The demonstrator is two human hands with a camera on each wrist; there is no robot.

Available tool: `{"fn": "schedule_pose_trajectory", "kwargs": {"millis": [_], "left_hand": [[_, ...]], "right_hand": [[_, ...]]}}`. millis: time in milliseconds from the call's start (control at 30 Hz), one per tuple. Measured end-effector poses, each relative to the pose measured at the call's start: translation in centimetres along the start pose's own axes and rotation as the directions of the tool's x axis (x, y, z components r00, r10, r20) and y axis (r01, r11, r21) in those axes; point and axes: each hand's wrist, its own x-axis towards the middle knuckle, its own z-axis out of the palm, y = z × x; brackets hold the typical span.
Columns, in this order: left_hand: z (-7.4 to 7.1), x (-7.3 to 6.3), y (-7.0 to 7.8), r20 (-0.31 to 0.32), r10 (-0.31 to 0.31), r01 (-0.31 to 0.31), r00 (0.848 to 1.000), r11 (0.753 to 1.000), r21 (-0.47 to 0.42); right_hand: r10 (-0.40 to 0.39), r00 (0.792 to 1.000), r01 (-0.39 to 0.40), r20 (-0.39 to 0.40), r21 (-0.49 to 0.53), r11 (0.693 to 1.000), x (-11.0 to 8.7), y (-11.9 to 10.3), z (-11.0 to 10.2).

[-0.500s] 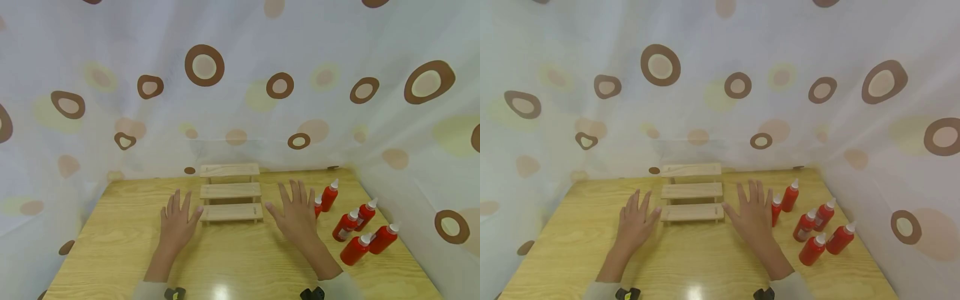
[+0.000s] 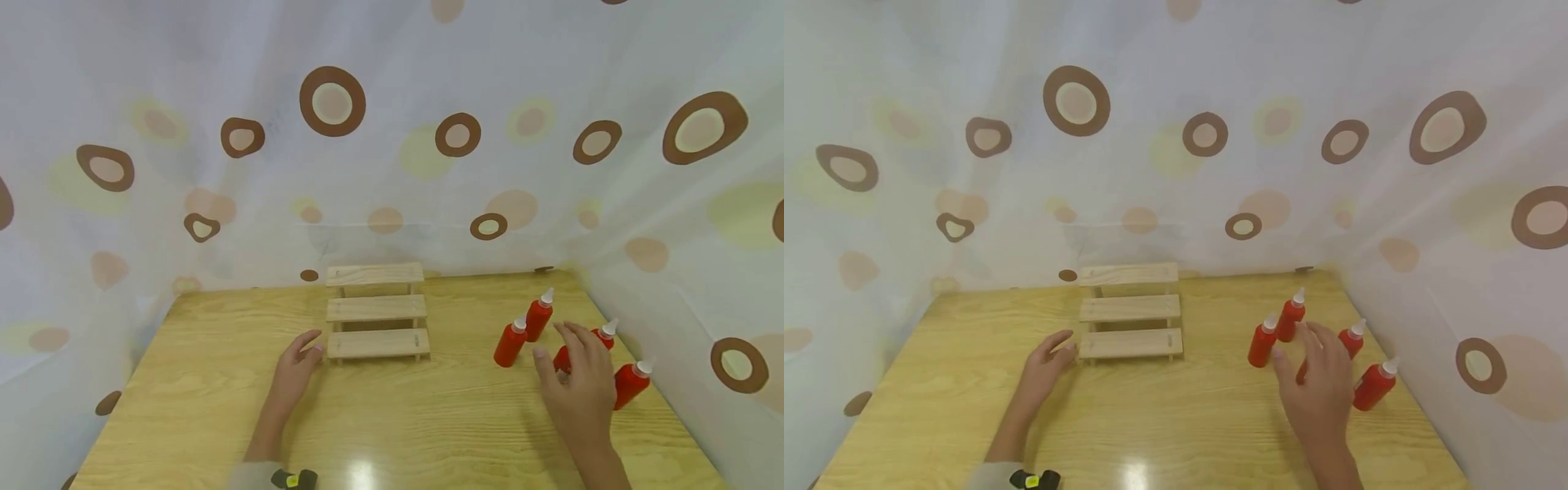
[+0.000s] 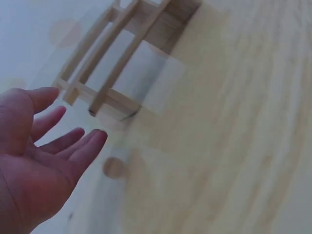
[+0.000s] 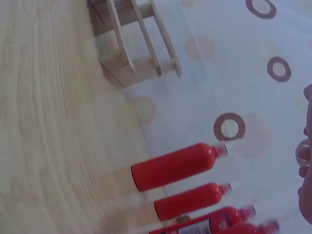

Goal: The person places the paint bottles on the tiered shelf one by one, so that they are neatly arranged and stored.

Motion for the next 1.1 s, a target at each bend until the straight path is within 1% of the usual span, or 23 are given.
{"fn": "schedule_pose_trajectory", "kwargs": {"millis": [67, 100, 133, 200, 267, 367, 467, 500, 567, 700, 733, 833, 967, 1000, 1100], "left_hand": [[0.3, 0.2, -0.8, 0.024, -0.012, 0.013, 1.0, 0.999, -0.052], [0.5, 0.4, -1.1, 0.037, -0.016, 0.019, 0.999, 0.997, -0.071], [0.7, 0.5, -1.4, 0.048, -0.023, 0.027, 0.999, 0.996, -0.084], [1.0, 0.7, -1.8, 0.071, -0.015, 0.022, 0.997, 0.994, -0.104], [1.1, 0.8, -2.1, 0.085, -0.009, 0.019, 0.996, 0.993, -0.117], [1.2, 0.8, -2.4, 0.098, 0.012, 0.003, 0.995, 0.987, -0.159], [1.3, 0.9, -2.6, 0.098, 0.013, 0.009, 0.995, 0.974, -0.225], [1.3, 1.0, -2.6, 0.099, 0.011, 0.014, 0.995, 0.967, -0.253], [1.4, 1.1, -2.7, 0.101, 0.002, 0.029, 0.995, 0.952, -0.304], [1.6, 1.5, -2.9, 0.111, -0.001, 0.04, 0.994, 0.935, -0.352], [1.6, 1.5, -2.9, 0.11, -0.001, 0.041, 0.994, 0.933, -0.357], [1.7, 1.6, -3.0, 0.103, -0.013, 0.051, 0.995, 0.926, -0.375], [2.0, 1.7, -2.9, 0.106, -0.014, 0.054, 0.994, 0.922, -0.384], [2.1, 1.7, -2.9, 0.111, -0.005, 0.047, 0.994, 0.924, -0.379], [2.3, 1.8, -2.8, 0.112, -0.002, 0.044, 0.994, 0.927, -0.372]], "right_hand": [[0.086, 0.996, -0.085, -0.017, 0.027, 0.996, -0.6, 0.9, -1.0], [0.14, 0.99, -0.139, -0.012, 0.039, 0.989, -1.0, 1.3, -1.5], [0.186, 0.983, -0.185, -0.011, 0.053, 0.981, -1.3, 1.7, -1.8], [0.267, 0.964, -0.266, 0.0, 0.069, 0.961, -1.9, 2.5, -2.4], [0.34, 0.94, -0.341, 0.024, 0.076, 0.937, -2.6, 3.2, -2.9], [0.412, 0.909, -0.415, 0.067, 0.025, 0.91, -3.4, 4.2, -3.0], [0.471, 0.875, -0.47, 0.107, -0.039, 0.882, -3.9, 4.8, -2.9], [0.491, 0.863, -0.488, 0.12, -0.06, 0.871, -4.0, 5.0, -2.8], [0.53, 0.837, -0.526, 0.14, -0.068, 0.848, -4.2, 5.2, -2.7], [0.614, 0.768, -0.615, 0.18, -0.056, 0.786, -4.4, 5.4, -2.6], [0.63, 0.755, -0.633, 0.184, -0.049, 0.773, -4.5, 5.4, -2.5], [0.648, 0.741, -0.653, 0.177, -0.038, 0.756, -4.8, 5.7, -2.4], [0.649, 0.744, -0.652, 0.158, -0.045, 0.757, -5.2, 6.0, -2.5], [0.654, 0.74, -0.655, 0.158, -0.05, 0.754, -5.2, 5.9, -2.5], [0.652, 0.741, -0.651, 0.158, -0.066, 0.756, -5.2, 5.7, -2.5]]}}
